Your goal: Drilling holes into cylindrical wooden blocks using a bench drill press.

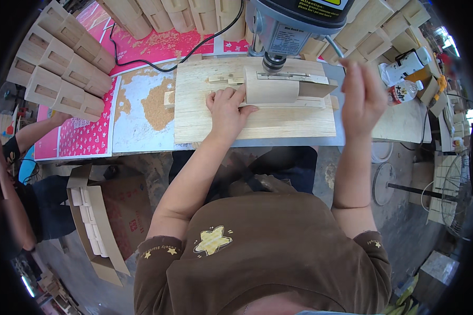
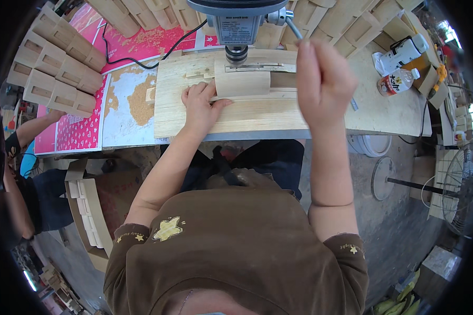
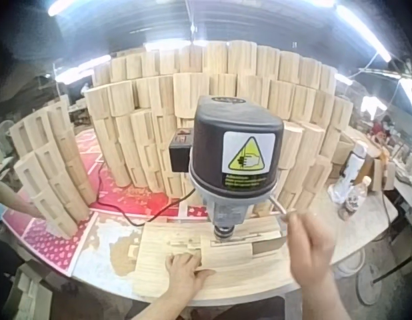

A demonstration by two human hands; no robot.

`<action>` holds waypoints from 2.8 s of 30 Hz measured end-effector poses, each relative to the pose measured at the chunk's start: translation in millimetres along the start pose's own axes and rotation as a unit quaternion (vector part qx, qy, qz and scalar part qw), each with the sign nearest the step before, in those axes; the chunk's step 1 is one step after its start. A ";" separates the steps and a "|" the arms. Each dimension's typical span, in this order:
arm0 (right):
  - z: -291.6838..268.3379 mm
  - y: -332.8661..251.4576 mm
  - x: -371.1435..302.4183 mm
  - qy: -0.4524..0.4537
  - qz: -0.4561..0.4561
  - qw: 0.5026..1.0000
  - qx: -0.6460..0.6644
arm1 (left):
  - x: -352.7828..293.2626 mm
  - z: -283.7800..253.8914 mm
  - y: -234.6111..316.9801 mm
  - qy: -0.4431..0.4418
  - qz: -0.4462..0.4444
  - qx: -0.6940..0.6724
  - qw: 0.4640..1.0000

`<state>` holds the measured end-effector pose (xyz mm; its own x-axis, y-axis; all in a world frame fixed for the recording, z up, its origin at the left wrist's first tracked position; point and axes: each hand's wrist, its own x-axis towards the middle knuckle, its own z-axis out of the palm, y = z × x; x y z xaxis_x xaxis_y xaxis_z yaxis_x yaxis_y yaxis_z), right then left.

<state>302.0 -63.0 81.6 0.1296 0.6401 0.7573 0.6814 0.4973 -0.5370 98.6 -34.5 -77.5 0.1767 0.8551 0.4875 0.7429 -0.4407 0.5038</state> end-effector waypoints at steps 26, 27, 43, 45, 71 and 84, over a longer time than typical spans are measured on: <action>32.7 69.2 85.4 -0.010 -0.011 1.000 0.027 | 11.0 5.8 -4.9 0.024 -0.028 -0.124 0.992; 32.9 48.7 55.4 -0.036 0.080 0.995 0.055 | 9.2 4.7 -8.5 0.030 -0.004 -0.137 0.990; -17.4 78.8 -57.7 -0.321 -0.003 0.933 -0.160 | -19.2 -150.0 -40.4 -0.014 -0.291 -0.393 0.872; -11.4 68.4 -61.5 -0.313 -0.023 0.938 -0.145 | -9.2 -152.3 -30.9 -0.056 -0.348 -0.402 0.845; 17.3 91.5 -46.2 -0.270 -0.009 0.954 -0.130 | -15.9 -16.1 2.1 0.011 -0.039 -0.092 0.995; -0.1 78.9 39.9 0.016 -0.038 0.986 0.159 | -7.4 -21.8 -37.5 -0.015 -0.020 -0.058 0.998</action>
<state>361.1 1.7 69.5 0.1137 0.5779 0.8081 0.4303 0.7045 -0.5644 55.4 -30.2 -84.5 0.1694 0.8800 0.4438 0.6707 -0.4329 0.6023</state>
